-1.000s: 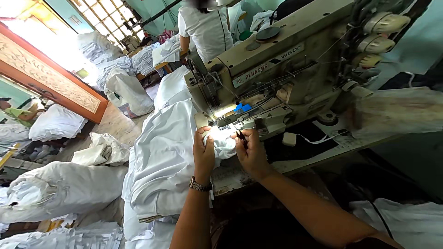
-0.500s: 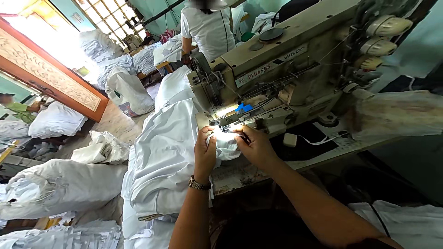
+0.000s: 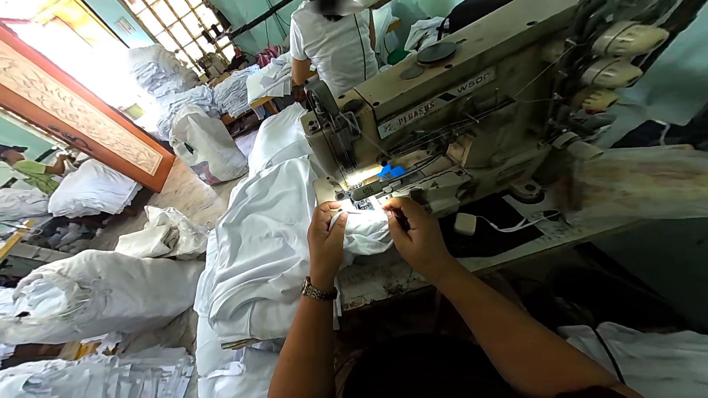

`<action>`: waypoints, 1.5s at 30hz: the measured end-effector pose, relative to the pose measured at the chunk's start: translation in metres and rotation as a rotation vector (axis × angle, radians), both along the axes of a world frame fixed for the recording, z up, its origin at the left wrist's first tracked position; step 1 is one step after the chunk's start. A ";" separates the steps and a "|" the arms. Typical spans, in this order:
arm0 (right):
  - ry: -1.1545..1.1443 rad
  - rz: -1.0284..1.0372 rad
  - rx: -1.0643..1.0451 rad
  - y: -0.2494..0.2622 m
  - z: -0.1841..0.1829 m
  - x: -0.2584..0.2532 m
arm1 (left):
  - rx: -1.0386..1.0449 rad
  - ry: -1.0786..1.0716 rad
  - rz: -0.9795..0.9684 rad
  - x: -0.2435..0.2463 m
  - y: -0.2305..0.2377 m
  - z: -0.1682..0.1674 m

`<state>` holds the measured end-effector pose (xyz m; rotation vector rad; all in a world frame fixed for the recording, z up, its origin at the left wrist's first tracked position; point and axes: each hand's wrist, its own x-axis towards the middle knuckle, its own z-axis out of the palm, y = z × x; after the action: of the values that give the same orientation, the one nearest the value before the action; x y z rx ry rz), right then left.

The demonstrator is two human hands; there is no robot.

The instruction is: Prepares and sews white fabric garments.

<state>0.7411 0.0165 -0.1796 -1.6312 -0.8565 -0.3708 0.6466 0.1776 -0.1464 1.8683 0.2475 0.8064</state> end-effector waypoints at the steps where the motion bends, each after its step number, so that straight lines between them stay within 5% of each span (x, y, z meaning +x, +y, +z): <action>1: 0.001 -0.025 -0.015 -0.001 0.000 0.001 | 0.053 0.012 0.021 0.001 0.000 0.000; 7: 0.032 -0.064 -0.166 -0.005 -0.006 0.007 | 0.861 0.306 0.081 0.015 -0.012 0.005; 13: 0.008 -0.059 -0.175 -0.007 -0.008 0.008 | 1.068 0.410 0.018 0.019 -0.025 0.018; 28: 0.034 -0.009 -0.119 -0.015 -0.010 -0.001 | 0.962 0.321 0.011 0.020 -0.017 0.010; 30: 0.170 0.194 -0.105 -0.026 -0.002 -0.009 | 0.776 0.270 -0.093 0.009 -0.011 0.014; 33: 0.460 0.931 -0.123 -0.059 0.019 -0.017 | 0.342 0.134 -0.408 -0.043 -0.014 0.033; 35: 0.547 1.290 -0.077 -0.066 0.023 -0.020 | 0.245 0.071 -0.628 -0.086 -0.021 0.041; 37: 0.535 1.141 -0.075 -0.060 0.019 -0.022 | 0.228 0.070 -0.785 -0.118 -0.027 0.042; 40: 0.200 0.705 -0.300 -0.025 0.001 -0.025 | 0.183 0.072 -0.912 -0.147 -0.027 0.042; 45: -0.180 0.589 -0.409 0.048 -0.019 -0.075 | -0.023 -0.097 -1.098 -0.172 -0.041 0.044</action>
<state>0.6658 0.0647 -0.1982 -1.6301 -1.5732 0.0831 0.4744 0.1366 -0.1020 1.5939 -0.7757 0.1149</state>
